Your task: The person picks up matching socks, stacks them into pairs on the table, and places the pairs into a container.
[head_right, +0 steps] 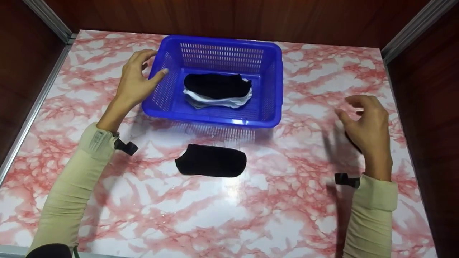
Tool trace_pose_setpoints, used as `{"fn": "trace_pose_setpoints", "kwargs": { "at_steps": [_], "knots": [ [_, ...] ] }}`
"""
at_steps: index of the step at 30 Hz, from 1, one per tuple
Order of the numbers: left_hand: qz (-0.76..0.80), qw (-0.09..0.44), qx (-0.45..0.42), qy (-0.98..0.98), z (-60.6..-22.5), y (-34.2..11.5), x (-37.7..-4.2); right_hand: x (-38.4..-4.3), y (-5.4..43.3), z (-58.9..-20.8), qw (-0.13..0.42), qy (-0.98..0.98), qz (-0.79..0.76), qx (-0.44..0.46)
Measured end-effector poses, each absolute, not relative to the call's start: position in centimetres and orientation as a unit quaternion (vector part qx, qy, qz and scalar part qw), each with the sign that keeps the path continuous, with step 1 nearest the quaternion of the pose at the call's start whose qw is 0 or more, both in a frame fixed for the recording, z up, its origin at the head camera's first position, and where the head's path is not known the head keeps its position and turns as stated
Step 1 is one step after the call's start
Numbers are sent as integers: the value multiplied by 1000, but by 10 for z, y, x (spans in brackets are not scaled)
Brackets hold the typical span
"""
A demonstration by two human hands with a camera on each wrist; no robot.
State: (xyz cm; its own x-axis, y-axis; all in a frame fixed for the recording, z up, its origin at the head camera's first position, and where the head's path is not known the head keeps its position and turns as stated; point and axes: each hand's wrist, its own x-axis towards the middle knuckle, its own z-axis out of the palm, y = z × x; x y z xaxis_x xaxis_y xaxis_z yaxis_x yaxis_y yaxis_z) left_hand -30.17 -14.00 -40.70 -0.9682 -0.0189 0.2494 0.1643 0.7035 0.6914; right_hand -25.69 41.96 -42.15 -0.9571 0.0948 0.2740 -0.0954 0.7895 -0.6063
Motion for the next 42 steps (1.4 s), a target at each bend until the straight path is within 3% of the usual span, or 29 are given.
{"fn": "trace_pose_setpoints", "kwargs": {
  "at_steps": [6, 18, 26, 42],
  "knots": [
    [-377, 92, -21, -921, -411, -141, -308, -260, 441, -432, 70, -958, 270, -68],
    [-361, 49, -6, -931, -417, -136, -312, -253, 488, -455, -55, -962, 246, -103],
    [-346, 31, -14, -938, -419, -136, -310, -250, 496, -464, -81, -959, 244, -123],
    [-336, 16, -19, -941, -421, -129, -315, -250, 499, -470, -57, -966, 230, -105]
  ]
}}
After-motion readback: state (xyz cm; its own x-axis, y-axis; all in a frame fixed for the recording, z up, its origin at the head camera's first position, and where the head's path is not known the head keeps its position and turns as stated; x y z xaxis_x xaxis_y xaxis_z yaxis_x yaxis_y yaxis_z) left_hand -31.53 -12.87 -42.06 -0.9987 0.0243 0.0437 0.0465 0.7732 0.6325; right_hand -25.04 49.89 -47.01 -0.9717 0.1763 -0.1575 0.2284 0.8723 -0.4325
